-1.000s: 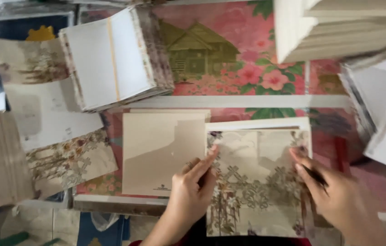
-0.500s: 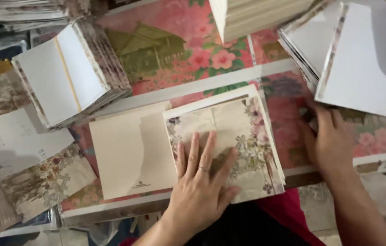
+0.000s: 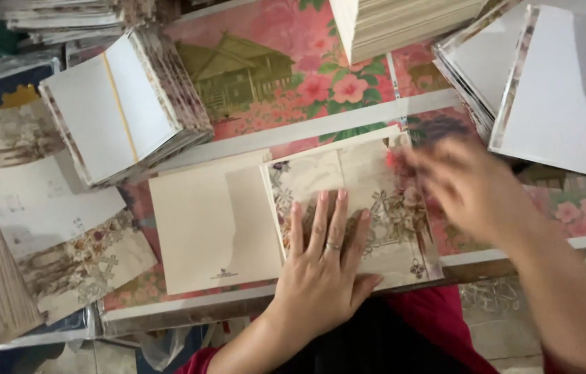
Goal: The person assembles greeting cards by inserting printed inserts into envelopes. They repeatedly pick up an envelope, open it, place a card inside, and then fold the flap to close it. The workspace is cluttered with stacks of envelopes and card inserts.
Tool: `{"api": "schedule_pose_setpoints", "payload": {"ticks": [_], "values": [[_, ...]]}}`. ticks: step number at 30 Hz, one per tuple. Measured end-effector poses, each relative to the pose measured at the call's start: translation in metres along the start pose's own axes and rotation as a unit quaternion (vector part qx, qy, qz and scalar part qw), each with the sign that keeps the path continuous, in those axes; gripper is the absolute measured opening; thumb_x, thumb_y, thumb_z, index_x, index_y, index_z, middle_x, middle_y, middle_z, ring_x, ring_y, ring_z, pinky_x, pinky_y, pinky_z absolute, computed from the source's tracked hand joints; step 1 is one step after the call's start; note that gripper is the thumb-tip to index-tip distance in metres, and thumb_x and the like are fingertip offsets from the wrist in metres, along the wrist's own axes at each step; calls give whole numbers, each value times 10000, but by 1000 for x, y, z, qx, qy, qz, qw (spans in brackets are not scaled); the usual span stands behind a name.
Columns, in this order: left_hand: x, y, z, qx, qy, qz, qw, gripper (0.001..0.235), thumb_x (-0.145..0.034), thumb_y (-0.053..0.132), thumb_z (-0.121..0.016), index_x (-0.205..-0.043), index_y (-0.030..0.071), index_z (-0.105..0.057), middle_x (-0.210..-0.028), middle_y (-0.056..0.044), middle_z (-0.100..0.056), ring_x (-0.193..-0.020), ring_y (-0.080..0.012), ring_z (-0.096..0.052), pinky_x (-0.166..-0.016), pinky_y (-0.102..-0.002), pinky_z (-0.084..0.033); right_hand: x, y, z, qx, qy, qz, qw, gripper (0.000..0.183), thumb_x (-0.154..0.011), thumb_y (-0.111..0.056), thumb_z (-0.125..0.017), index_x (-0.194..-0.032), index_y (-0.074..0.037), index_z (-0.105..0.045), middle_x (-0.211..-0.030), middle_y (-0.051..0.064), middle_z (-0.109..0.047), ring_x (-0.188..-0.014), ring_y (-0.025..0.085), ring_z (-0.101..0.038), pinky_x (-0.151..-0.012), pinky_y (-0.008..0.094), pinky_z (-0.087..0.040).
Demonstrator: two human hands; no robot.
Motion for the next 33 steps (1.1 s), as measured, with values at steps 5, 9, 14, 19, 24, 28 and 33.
{"api": "schedule_pose_setpoints", "payload": {"ticks": [5,9,14,19,24,28,33], "values": [[33,-25,39,347,179,-33,920,201,-926,63,-533,-1096,-22,-597,-1174,-181,-621,-1154,-373,-588,-1074,-540,-381,-25,-47,58,30,176,84,980,482,-882,-74,-651,-1355,-32,-564,-1117,141,-471,-947,253,-523,-929,378,-505],[78,-49,46,235,250,19,939,112,-882,154,-676,-968,91,-641,-998,-51,-602,-868,-247,-602,-766,-400,-421,-15,-108,1,-125,-15,121,985,522,-840,-151,-418,-1337,-250,-542,-998,23,-594,-933,225,-520,-905,367,-355],[94,-54,31,283,246,-20,927,155,-876,122,-746,-1014,71,-698,-1023,-15,-625,-983,-228,-591,-829,-405,-490,-87,-137,-8,-59,-69,80,993,345,-920,-425,-449,-1238,-443,-580,-741,2,-464,-621,217,-521,-587,405,-401],[113,-57,6,263,316,49,910,377,-836,225,-792,-1085,108,-534,-1113,-77,-492,-1023,-270,-539,-900,-427,-482,-79,-139,-19,-6,14,217,976,517,-809,-86,-568,-1299,-252,-569,-893,52,-488,-681,234,-520,-481,371,-503],[125,-88,-24,568,372,170,714,569,-1004,386,-492,-1404,42,-280,-1411,-160,-337,-1290,-292,-425,-1118,-439,-400,38,-181,-30,-21,-16,288,957,475,-818,-142,-506,-1286,-192,-573,-889,74,-517,-740,280,-513,-673,440,-447],[102,-70,9,474,254,93,838,749,-940,439,-550,-1471,56,-187,-1507,-226,-191,-1436,-386,-264,-1206,-505,-295,95,-183,-7,-66,-66,327,940,475,-855,-139,-512,-1330,-143,-527,-933,76,-525,-786,258,-556,-686,387,-486],[90,-38,0,204,121,62,970,878,-902,430,-689,-1491,20,-182,-1555,-251,-193,-1475,-414,-245,-1141,-469,-422,143,-138,-66,-115,-248,218,937,696,-859,-183,-612,-1487,-161,-313,-1038,-4,-490,-869,156,-614,-681,295,-545]]}}
Point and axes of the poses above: each hand's wrist, its own x-axis away from the middle knuckle, its own z-axis out of the back of the hand, y = z × x, the point moved 6 cm from there along -x, towards the middle knuckle
